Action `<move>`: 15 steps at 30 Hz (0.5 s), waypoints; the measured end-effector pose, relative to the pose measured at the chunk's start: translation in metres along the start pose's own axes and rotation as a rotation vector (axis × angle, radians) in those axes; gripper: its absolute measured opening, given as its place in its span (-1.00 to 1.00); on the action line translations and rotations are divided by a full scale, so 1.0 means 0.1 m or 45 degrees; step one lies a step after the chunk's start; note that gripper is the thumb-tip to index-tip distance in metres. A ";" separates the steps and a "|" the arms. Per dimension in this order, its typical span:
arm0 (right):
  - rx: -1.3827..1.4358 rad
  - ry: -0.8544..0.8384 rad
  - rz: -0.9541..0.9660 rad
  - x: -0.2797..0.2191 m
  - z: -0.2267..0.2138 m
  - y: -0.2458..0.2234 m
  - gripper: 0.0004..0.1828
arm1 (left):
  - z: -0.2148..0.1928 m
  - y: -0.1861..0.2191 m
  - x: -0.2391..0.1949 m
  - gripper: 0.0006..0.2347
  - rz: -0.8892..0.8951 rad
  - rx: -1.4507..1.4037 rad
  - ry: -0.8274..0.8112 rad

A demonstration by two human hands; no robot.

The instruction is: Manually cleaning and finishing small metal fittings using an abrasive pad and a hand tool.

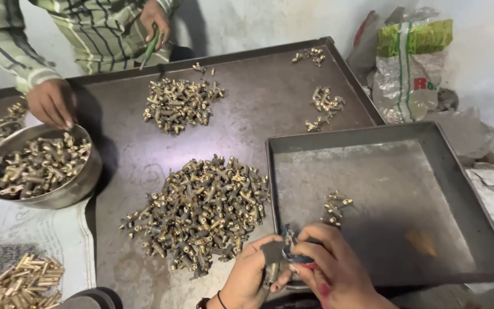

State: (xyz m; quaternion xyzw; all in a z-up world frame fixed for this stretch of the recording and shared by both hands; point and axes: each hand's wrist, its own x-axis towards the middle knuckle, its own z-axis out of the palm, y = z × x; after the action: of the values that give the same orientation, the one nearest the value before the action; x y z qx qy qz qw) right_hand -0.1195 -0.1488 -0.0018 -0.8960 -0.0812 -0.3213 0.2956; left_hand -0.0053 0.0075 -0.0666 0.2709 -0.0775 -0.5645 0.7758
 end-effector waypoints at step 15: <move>0.276 0.023 0.165 -0.45 0.32 0.46 -0.76 | -0.27 -0.16 0.10 -0.89 0.060 0.088 0.082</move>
State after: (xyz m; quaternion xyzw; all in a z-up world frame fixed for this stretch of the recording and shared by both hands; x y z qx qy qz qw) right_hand -0.1221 -0.1659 -0.0712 -0.8592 -0.0548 -0.2987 0.4118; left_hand -0.0038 0.0043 -0.0999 0.3137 -0.0783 -0.5341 0.7812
